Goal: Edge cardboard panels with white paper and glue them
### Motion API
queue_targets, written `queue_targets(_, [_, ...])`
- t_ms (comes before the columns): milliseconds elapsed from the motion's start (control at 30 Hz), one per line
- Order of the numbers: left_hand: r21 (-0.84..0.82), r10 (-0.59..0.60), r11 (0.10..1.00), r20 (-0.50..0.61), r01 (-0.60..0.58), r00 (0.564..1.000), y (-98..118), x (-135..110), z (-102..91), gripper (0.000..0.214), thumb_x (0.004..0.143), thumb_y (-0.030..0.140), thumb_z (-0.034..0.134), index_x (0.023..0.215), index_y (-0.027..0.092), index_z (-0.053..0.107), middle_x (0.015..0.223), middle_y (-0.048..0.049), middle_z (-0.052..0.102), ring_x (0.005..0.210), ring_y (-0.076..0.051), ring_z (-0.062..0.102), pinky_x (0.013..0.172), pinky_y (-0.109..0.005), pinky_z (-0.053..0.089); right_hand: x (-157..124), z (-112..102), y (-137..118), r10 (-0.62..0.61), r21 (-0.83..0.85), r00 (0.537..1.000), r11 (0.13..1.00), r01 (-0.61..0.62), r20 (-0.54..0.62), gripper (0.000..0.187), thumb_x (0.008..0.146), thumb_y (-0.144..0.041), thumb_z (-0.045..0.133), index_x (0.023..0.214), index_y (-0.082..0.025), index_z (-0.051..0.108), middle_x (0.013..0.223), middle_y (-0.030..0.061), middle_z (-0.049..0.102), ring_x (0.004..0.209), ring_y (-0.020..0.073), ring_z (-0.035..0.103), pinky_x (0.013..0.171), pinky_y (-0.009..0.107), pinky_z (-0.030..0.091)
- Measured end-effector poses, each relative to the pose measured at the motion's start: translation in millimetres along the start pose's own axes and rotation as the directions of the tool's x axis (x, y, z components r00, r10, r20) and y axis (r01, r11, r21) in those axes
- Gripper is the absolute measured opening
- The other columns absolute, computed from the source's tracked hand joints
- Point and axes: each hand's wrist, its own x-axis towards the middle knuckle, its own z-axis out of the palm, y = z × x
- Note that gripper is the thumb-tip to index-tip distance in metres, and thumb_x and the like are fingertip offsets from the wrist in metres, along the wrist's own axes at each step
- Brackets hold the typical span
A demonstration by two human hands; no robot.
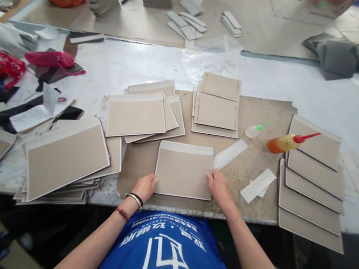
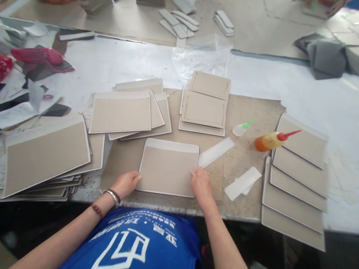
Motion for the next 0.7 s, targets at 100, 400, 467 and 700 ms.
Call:
queue_targets(100, [0.008, -0.001, 1.000, 0.003, 0.001, 1.000, 0.4, -0.3, -0.6, 0.026, 0.087, 0.026, 0.036, 0.076, 0.017, 0.058, 0.083, -0.0087, 0.066, 0.079, -0.018, 0.059, 0.066, -0.025, 0.036, -0.5, -0.4, -0.6, 0.010, 0.002, 1.000, 1.000, -0.010, 0.006, 0.011, 0.086, -0.023, 0.046, 0.088, -0.014, 0.052, 0.086, 0.0091, 0.061, 0.084, 0.0190, 0.055, 0.072, 0.026, 0.035])
queue_targets(400, [0.050, -0.018, 0.999, 0.001, 0.018, 1.000, 2.5, 0.4, -1.3, 0.026, 0.086, 0.026, 0.037, 0.073, 0.017, 0.058, 0.080, -0.0093, 0.067, 0.078, -0.019, 0.060, 0.063, -0.025, 0.036, 0.4, 1.2, -0.6, 0.054, 0.002, 0.998, 0.999, -0.055, 0.032, 0.015, 0.086, -0.026, 0.046, 0.092, -0.014, 0.053, 0.089, 0.0088, 0.061, 0.087, 0.0183, 0.056, 0.071, 0.025, 0.036])
queue_targets(467, [0.051, -0.021, 0.998, -0.005, 0.021, 1.000, 2.4, 0.3, -0.5, 0.026, 0.085, 0.027, 0.037, 0.073, 0.017, 0.058, 0.079, -0.0093, 0.067, 0.077, -0.019, 0.060, 0.063, -0.025, 0.036, 0.1, 1.3, -0.7, 0.058, 0.003, 0.998, 0.998, -0.058, 0.036, 0.015, 0.086, -0.026, 0.046, 0.093, -0.014, 0.053, 0.090, 0.0091, 0.061, 0.087, 0.0185, 0.055, 0.072, 0.025, 0.036])
queue_targets(700, [0.032, -0.037, 0.999, -0.067, 0.039, 0.997, 0.9, -3.5, 4.9, 0.025, 0.086, 0.029, 0.037, 0.075, 0.018, 0.057, 0.079, -0.0081, 0.066, 0.077, -0.019, 0.060, 0.064, -0.026, 0.036, -0.5, 0.6, -0.7, 0.041, 0.007, 0.998, 0.999, -0.042, 0.038, 0.016, 0.087, -0.025, 0.044, 0.093, -0.013, 0.052, 0.091, 0.0102, 0.061, 0.088, 0.0194, 0.055, 0.073, 0.026, 0.036])
